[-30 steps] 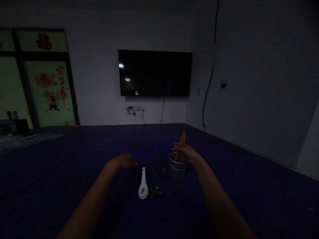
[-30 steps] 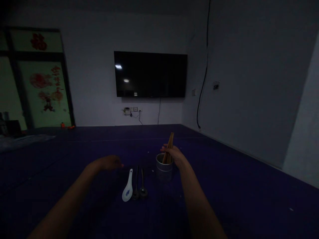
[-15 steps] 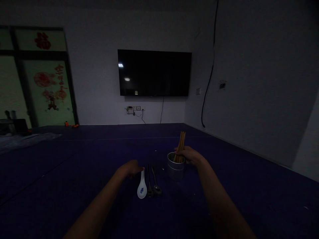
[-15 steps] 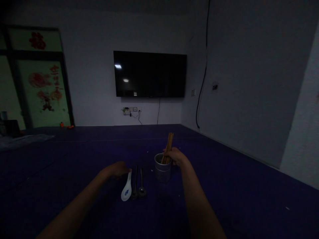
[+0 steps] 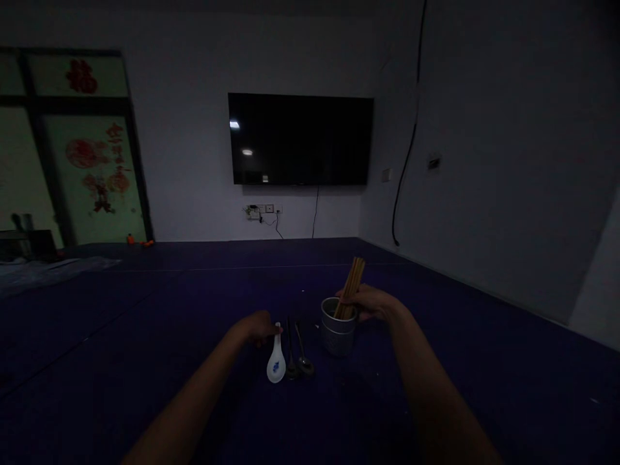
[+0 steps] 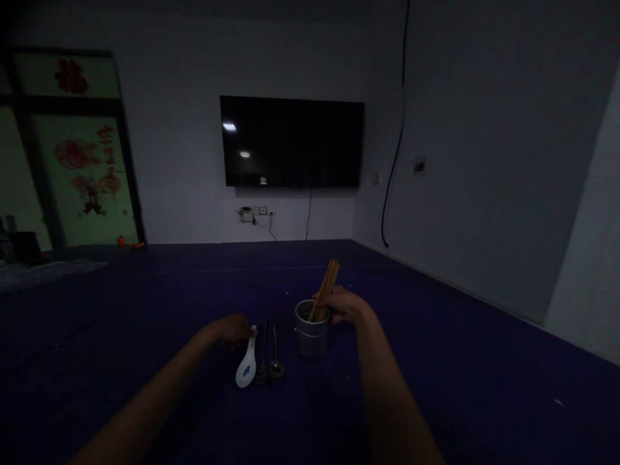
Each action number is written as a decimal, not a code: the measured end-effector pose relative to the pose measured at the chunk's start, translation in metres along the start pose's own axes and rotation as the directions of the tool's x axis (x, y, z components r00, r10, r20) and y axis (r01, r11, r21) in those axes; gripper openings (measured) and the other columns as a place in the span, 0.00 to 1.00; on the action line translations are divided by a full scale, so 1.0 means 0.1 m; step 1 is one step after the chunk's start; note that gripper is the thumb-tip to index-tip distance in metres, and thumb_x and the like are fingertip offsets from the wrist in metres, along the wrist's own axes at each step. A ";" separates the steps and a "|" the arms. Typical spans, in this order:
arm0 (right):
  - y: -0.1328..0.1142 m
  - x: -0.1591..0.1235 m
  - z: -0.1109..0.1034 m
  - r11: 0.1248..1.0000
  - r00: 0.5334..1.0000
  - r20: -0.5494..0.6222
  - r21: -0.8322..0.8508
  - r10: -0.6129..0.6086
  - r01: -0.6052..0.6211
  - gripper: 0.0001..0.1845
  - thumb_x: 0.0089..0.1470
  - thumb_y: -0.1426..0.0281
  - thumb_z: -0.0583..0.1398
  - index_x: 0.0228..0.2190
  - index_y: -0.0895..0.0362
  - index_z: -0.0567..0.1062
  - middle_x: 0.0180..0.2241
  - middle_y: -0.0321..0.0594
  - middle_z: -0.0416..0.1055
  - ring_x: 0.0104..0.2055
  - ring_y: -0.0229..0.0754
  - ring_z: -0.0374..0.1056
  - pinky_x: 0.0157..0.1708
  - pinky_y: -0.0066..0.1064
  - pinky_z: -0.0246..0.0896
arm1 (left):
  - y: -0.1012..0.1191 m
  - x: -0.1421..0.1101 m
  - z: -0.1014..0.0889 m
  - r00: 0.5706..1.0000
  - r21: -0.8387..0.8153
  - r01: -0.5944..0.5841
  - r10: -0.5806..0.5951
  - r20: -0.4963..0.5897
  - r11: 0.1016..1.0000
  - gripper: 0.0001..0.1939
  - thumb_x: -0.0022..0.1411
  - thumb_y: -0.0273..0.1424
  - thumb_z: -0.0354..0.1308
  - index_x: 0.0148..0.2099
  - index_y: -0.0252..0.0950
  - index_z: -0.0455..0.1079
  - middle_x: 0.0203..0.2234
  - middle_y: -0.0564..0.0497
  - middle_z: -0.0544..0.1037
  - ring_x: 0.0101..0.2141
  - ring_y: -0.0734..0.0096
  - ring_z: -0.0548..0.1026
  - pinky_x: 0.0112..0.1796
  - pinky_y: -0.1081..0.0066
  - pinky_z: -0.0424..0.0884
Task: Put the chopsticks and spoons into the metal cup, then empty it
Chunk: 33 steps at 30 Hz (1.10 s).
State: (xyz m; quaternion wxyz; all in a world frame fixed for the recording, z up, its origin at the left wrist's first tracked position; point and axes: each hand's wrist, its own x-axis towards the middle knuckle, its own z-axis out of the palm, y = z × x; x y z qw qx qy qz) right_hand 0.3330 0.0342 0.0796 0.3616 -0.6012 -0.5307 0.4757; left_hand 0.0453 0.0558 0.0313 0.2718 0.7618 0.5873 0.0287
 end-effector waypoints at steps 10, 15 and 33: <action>-0.02 -0.06 -0.04 0.998 0.999 0.011 -0.061 -0.032 0.033 0.20 0.46 0.66 0.65 0.43 0.58 0.70 0.44 0.49 0.72 0.43 0.46 0.69 0.30 0.29 0.67 | -0.07 0.06 0.05 0.999 -0.190 -0.027 0.034 0.034 0.981 0.20 0.51 0.46 0.54 0.22 0.33 0.64 0.16 0.53 0.70 0.16 0.77 0.65 0.19 0.76 0.54; -0.07 -0.18 -0.12 0.996 0.998 0.012 -0.071 -0.061 0.061 0.19 0.48 0.61 0.63 0.40 0.58 0.72 0.45 0.50 0.71 0.43 0.46 0.69 0.32 0.32 0.67 | -0.12 0.08 0.07 0.996 -0.283 -0.062 0.079 0.047 0.957 0.19 0.47 0.46 0.57 0.23 0.33 0.65 0.16 0.53 0.70 0.17 0.79 0.65 0.19 0.78 0.53; -0.78 -0.67 0.29 0.787 0.785 -0.196 -0.363 -0.588 0.499 0.13 0.50 0.67 0.60 0.36 0.61 0.78 0.25 0.42 0.75 0.23 0.35 0.67 0.24 0.25 0.61 | 0.52 -0.52 -0.46 0.726 -0.145 -0.506 0.329 -0.604 0.850 0.11 0.56 0.36 0.52 0.35 0.34 0.69 0.25 0.51 0.75 0.29 0.71 0.72 0.30 0.74 0.65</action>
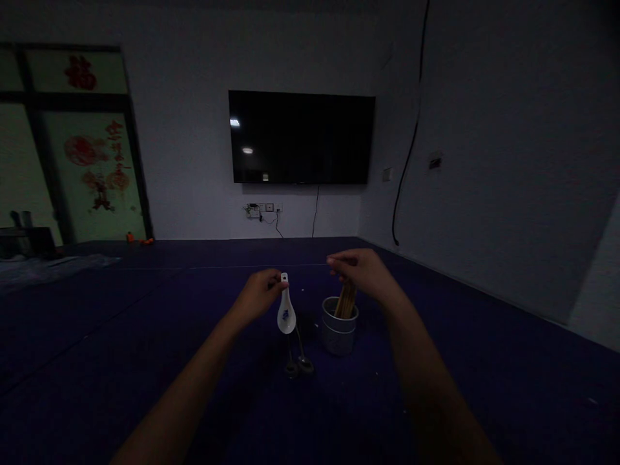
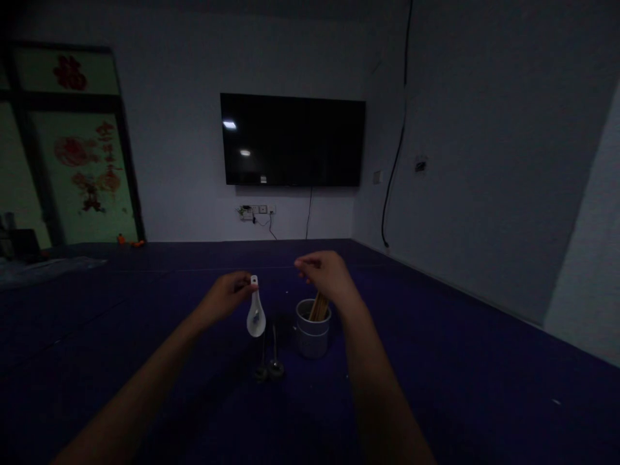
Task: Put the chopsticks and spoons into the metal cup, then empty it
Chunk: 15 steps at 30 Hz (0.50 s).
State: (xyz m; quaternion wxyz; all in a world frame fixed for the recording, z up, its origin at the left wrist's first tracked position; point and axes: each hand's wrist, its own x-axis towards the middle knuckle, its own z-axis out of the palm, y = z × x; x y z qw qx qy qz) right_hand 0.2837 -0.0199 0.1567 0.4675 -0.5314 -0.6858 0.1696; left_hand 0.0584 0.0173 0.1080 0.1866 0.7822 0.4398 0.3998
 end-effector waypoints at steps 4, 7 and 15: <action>-0.07 -0.02 0.25 0.994 0.957 0.268 0.044 -0.112 0.104 0.09 0.48 0.66 0.62 0.32 0.58 0.79 0.22 0.38 0.74 0.22 0.33 0.64 0.21 0.22 0.56 | 0.30 -0.11 0.11 0.998 -0.035 -0.056 0.056 0.008 0.998 0.10 0.57 0.34 0.52 0.35 0.33 0.71 0.27 0.50 0.77 0.29 0.72 0.73 0.30 0.75 0.65; -0.08 -0.03 0.28 0.987 0.934 0.319 0.050 -0.162 0.154 0.09 0.49 0.66 0.61 0.28 0.58 0.80 0.20 0.36 0.72 0.22 0.32 0.63 0.20 0.21 0.53 | 0.38 -0.16 0.18 0.997 -0.014 -0.080 0.080 -0.003 0.997 0.10 0.58 0.35 0.53 0.33 0.34 0.72 0.26 0.51 0.77 0.28 0.73 0.73 0.29 0.75 0.64; -0.13 -0.05 0.19 0.988 0.963 0.221 0.056 -0.155 0.146 0.09 0.50 0.68 0.59 0.24 0.60 0.77 0.19 0.36 0.71 0.18 0.30 0.62 0.18 0.21 0.55 | 0.41 -0.19 0.28 0.988 -0.085 -0.134 0.127 -0.082 0.987 0.13 0.59 0.38 0.52 0.38 0.35 0.72 0.32 0.50 0.79 0.32 0.71 0.74 0.34 0.74 0.67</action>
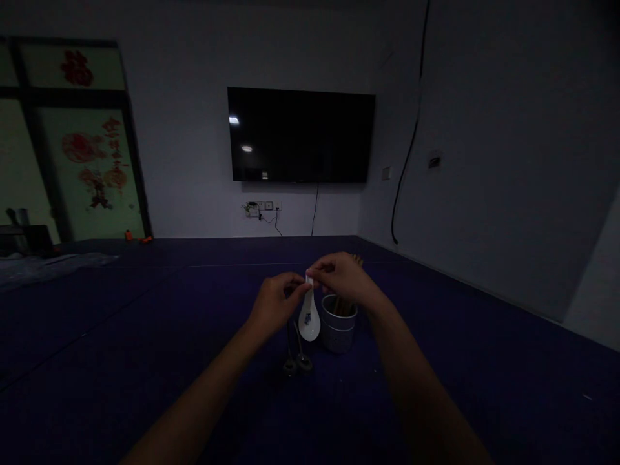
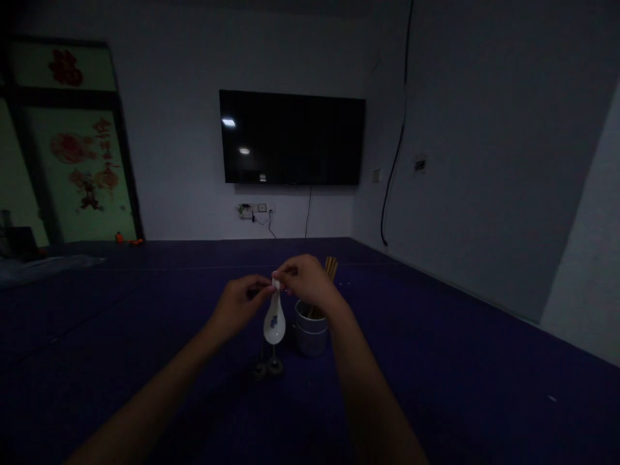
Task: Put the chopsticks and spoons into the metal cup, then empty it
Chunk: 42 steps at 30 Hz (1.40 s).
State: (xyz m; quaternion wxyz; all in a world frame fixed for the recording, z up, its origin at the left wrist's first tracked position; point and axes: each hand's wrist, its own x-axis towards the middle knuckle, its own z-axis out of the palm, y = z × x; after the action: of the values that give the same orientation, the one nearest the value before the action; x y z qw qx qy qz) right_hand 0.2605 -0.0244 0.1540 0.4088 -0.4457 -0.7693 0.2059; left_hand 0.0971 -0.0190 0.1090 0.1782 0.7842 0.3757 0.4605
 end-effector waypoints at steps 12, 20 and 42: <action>0.40 -0.01 -0.40 0.954 0.915 -0.272 0.083 0.298 -0.286 0.08 0.50 0.72 0.58 0.21 0.59 0.71 0.16 0.37 0.70 0.19 0.34 0.68 0.20 0.23 0.66 | -0.65 0.05 -0.06 0.934 0.558 0.199 -0.329 0.142 0.806 0.13 0.58 0.37 0.52 0.32 0.34 0.74 0.28 0.46 0.78 0.30 0.69 0.74 0.28 0.75 0.60; 0.62 0.03 -0.34 0.897 0.897 -0.054 -0.031 0.439 -0.441 0.12 0.46 0.75 0.60 0.14 0.58 0.71 0.16 0.39 0.72 0.20 0.37 0.69 0.22 0.26 0.66 | -0.74 -0.05 0.03 0.855 0.650 0.215 -0.462 0.235 0.729 0.11 0.52 0.37 0.57 0.25 0.35 0.73 0.24 0.47 0.77 0.27 0.68 0.73 0.25 0.75 0.58; 0.54 -0.04 -0.26 0.813 0.859 0.163 -0.444 0.486 -0.376 0.06 0.38 0.80 0.59 0.16 0.62 0.74 0.13 0.34 0.66 0.17 0.31 0.61 0.17 0.20 0.51 | -0.89 -0.21 0.42 0.761 0.699 0.103 -0.509 0.403 0.707 0.16 0.53 0.39 0.55 0.41 0.39 0.74 0.36 0.45 0.79 0.39 0.63 0.76 0.34 0.74 0.68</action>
State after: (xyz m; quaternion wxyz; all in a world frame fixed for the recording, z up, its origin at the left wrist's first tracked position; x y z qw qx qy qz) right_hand 0.3110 -0.0010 0.1304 0.1434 -0.6510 -0.7203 0.1919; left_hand 0.0889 0.0257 0.0198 0.0815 0.8181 0.5691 0.0098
